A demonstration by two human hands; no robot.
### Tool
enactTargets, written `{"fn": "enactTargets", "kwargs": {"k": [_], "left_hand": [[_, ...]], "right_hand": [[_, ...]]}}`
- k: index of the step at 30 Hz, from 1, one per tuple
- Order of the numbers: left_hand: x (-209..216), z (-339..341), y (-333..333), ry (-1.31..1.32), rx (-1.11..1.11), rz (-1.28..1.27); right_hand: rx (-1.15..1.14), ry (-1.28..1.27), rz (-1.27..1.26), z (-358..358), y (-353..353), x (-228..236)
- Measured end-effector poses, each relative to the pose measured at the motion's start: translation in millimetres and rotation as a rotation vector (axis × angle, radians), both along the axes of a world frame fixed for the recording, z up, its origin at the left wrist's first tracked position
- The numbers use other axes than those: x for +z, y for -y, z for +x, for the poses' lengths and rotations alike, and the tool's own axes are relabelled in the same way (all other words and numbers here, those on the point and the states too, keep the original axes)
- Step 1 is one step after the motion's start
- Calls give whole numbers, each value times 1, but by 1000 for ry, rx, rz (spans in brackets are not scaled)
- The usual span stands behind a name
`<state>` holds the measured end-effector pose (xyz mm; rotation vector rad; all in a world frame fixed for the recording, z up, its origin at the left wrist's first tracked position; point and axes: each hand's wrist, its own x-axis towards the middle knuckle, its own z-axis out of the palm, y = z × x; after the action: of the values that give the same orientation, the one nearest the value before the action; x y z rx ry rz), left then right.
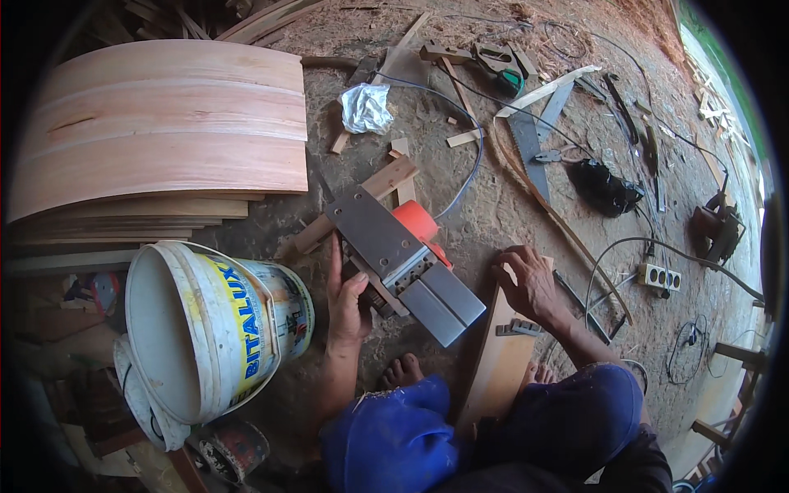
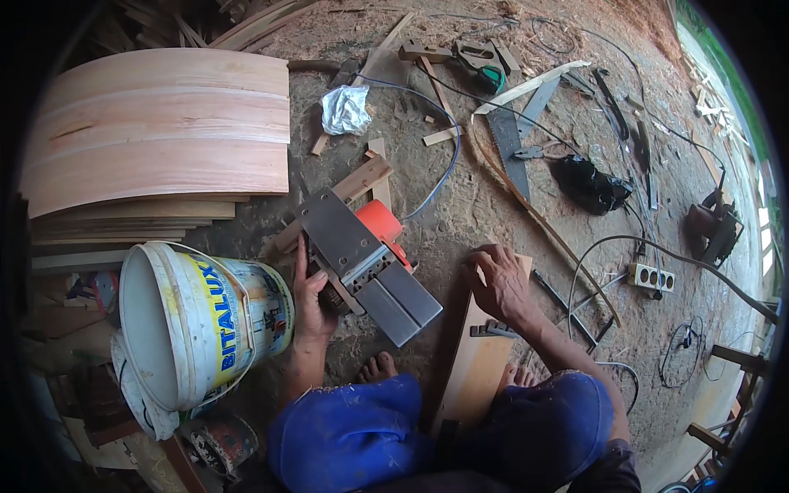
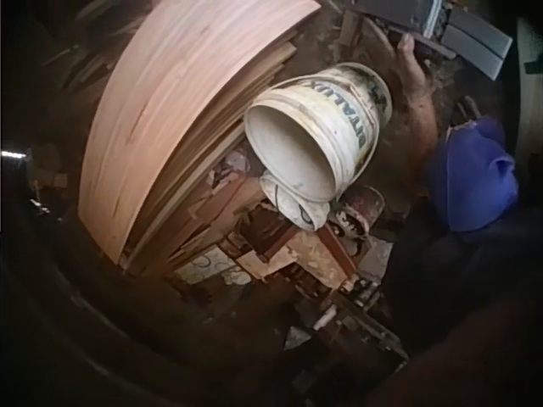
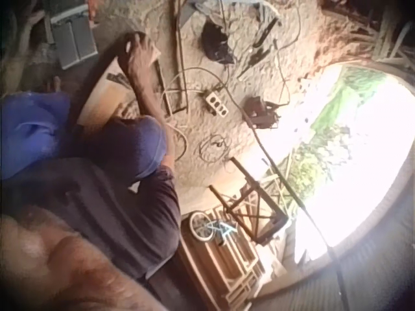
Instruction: The person moves a small metal object from a wooden bench to the floor. They then sit cross-legged and assemble a red electric planer by inserting a metal rod into its handle and tightening it.
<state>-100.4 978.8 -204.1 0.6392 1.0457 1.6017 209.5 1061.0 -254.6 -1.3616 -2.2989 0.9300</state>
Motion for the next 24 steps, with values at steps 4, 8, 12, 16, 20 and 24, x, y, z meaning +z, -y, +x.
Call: {"fn": "enactTargets", "kwargs": {"k": [4,8,12,16,20,24], "left_hand": [[-8,13,8,-117,55,-31],[-14,34,20,-390,44,-47],[-20,58,38,-394,90,-223],[-30,73,51,-459,113,-290],[-38,81,56,-543,167,-336],[-28,84,57,-501,177,-508]], "right_hand": [[-72,-767,-1186,-14,36,22],[-102,-741,-1120,-22,51,16],[-168,-760,-1165,-16,54,-10],[-132,-710,-1161,-5,65,-34],[-139,-660,-1005,-2,73,-45],[-7,-587,-673,8,66,-33]]}}
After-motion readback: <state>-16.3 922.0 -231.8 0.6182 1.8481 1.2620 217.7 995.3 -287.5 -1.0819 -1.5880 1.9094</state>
